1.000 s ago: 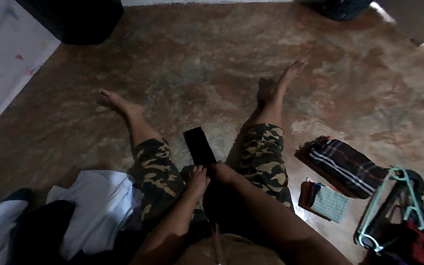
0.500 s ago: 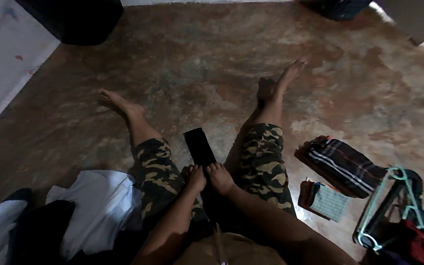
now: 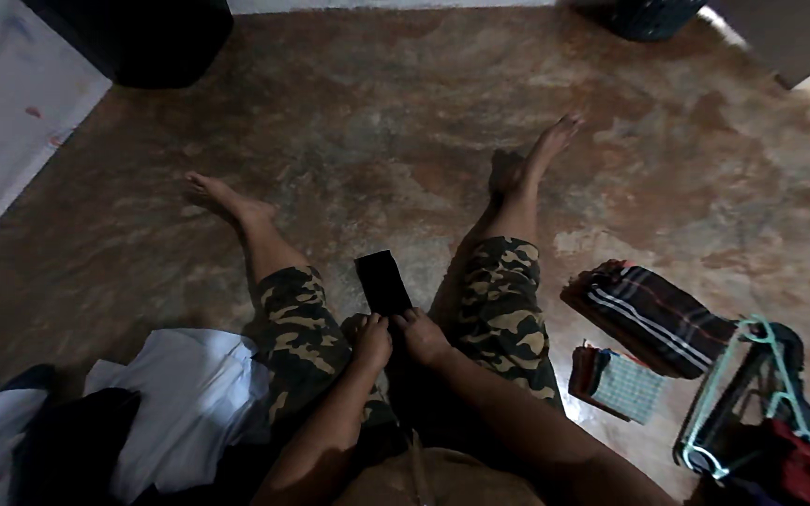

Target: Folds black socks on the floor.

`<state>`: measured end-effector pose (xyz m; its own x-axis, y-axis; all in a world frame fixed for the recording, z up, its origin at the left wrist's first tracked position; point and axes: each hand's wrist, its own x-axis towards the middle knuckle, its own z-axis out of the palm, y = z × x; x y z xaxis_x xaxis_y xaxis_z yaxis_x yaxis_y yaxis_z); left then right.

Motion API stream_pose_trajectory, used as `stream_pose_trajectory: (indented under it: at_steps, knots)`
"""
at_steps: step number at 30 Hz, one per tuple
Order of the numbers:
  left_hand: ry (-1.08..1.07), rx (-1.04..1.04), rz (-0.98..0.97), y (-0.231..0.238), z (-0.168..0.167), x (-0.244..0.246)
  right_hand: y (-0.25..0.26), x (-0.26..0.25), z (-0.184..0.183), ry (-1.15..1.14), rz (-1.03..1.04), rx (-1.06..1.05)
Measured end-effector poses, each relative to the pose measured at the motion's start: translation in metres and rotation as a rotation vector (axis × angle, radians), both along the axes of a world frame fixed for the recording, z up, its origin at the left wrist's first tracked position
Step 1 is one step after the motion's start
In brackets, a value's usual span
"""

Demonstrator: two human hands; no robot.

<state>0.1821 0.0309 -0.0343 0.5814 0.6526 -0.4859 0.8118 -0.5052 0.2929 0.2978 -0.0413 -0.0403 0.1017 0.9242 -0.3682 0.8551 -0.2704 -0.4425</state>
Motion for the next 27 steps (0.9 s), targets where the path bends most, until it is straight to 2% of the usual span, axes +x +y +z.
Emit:
stream_pose_trajectory:
  at_steps: [7, 10, 15, 19, 27]
  knots:
    - [-0.027, -0.165, 0.078, 0.000, 0.003, 0.002, 0.002, 0.001, -0.005, -0.030, 0.066, -0.019]
    - [-0.134, -0.155, 0.151, -0.003, 0.002, -0.004, 0.010, 0.008, -0.006, 0.020, 0.044, -0.050]
    - [-0.158, -0.170, 0.093, -0.007, 0.005, -0.010, 0.011, 0.017, -0.004, 0.079, 0.054, -0.092]
    - [-0.121, -0.214, 0.093, -0.002, 0.009, -0.007, 0.007, 0.018, 0.005, 0.129, -0.030, -0.069]
    - [-0.039, -0.214, 0.102, 0.001, 0.004, -0.006, 0.002, -0.004, 0.006, -0.122, 0.103, -0.035]
